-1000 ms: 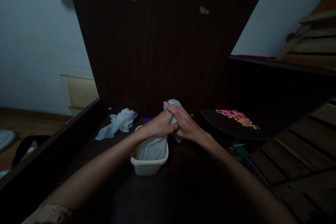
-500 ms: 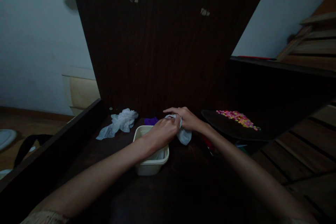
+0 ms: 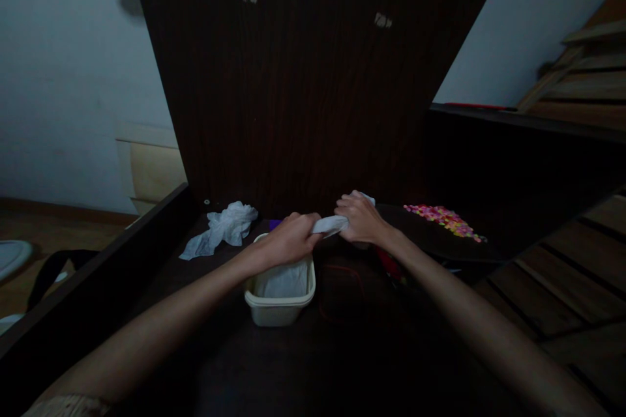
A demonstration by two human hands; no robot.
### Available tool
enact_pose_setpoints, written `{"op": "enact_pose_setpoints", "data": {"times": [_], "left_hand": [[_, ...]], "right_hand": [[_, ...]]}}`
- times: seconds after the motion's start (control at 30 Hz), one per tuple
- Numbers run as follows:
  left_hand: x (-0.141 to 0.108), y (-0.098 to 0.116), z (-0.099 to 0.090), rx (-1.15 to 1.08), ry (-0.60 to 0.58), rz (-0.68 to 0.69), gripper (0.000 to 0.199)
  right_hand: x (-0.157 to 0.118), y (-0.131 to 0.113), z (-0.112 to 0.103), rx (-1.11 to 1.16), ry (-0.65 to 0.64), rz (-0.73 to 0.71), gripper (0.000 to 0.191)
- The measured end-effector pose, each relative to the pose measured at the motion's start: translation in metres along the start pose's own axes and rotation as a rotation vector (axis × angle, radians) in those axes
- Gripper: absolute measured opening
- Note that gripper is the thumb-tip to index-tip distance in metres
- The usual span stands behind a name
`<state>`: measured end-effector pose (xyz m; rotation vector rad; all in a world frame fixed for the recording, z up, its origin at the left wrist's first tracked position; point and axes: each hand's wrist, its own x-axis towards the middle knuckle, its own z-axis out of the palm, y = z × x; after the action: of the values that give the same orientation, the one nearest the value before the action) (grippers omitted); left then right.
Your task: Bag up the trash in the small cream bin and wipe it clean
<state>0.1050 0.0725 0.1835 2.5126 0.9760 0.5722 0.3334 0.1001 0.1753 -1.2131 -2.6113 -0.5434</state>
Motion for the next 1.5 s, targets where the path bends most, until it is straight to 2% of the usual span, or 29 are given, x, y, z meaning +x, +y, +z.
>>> {"op": "enact_pose_setpoints", "data": {"times": [0.07, 0.2, 0.3, 0.4, 0.53, 0.63, 0.87, 0.93, 1.0, 1.03, 1.13, 1.2, 1.37, 1.5], "left_hand": [[0.0, -0.003, -0.001, 0.021, -0.041, -0.006, 0.019], [0.0, -0.007, 0.002, 0.032, -0.093, 0.063, 0.042], [-0.001, -0.007, 0.004, 0.086, -0.1, 0.113, 0.034], [-0.002, -0.005, 0.004, 0.162, -0.137, 0.12, 0.026], [-0.007, -0.004, 0.0, 0.245, -0.2, 0.126, 0.027], [-0.01, -0.005, -0.001, 0.261, -0.183, 0.147, 0.024], [-0.012, -0.008, 0.004, 0.282, -0.192, 0.159, 0.027], [-0.011, -0.008, 0.003, 0.268, -0.186, 0.161, 0.026], [-0.009, -0.008, 0.001, 0.232, -0.176, 0.158, 0.022], [-0.008, -0.009, 0.0, 0.207, -0.169, 0.152, 0.021], [-0.005, -0.011, -0.003, 0.126, -0.12, 0.108, 0.019], [-0.003, -0.012, -0.004, 0.081, -0.082, 0.07, 0.019], [0.0, -0.013, -0.002, 0.004, -0.028, 0.074, 0.018], [-0.004, -0.015, -0.008, -0.062, 0.007, 0.06, 0.015]], "right_hand": [[-0.004, 0.002, 0.001, -0.038, 0.045, 0.009, 0.012], [-0.007, 0.01, 0.002, 0.038, 0.156, 0.02, 0.023], [-0.01, 0.017, 0.003, 0.174, 0.196, -0.004, 0.021], [-0.017, 0.023, 0.005, 0.252, 0.159, 0.063, 0.014], [-0.031, 0.031, 0.004, 0.25, 0.166, 0.155, 0.007], [-0.04, 0.035, 0.004, 0.228, 0.197, 0.21, 0.006], [-0.043, 0.036, 0.012, 0.16, 0.191, 0.306, 0.031], [-0.042, 0.033, 0.011, 0.142, 0.169, 0.316, 0.024], [-0.041, 0.029, 0.007, 0.121, 0.148, 0.304, 0.002], [-0.039, 0.026, 0.003, 0.117, 0.135, 0.284, 0.017], [-0.03, 0.009, -0.01, 0.216, 0.085, 0.174, 0.082], [-0.021, -0.007, -0.019, 0.371, 0.052, 0.095, 0.102], [0.006, -0.043, -0.035, 0.641, -0.108, -0.03, 0.092], [0.019, -0.043, -0.042, 0.726, -0.212, -0.003, 0.084]]}}
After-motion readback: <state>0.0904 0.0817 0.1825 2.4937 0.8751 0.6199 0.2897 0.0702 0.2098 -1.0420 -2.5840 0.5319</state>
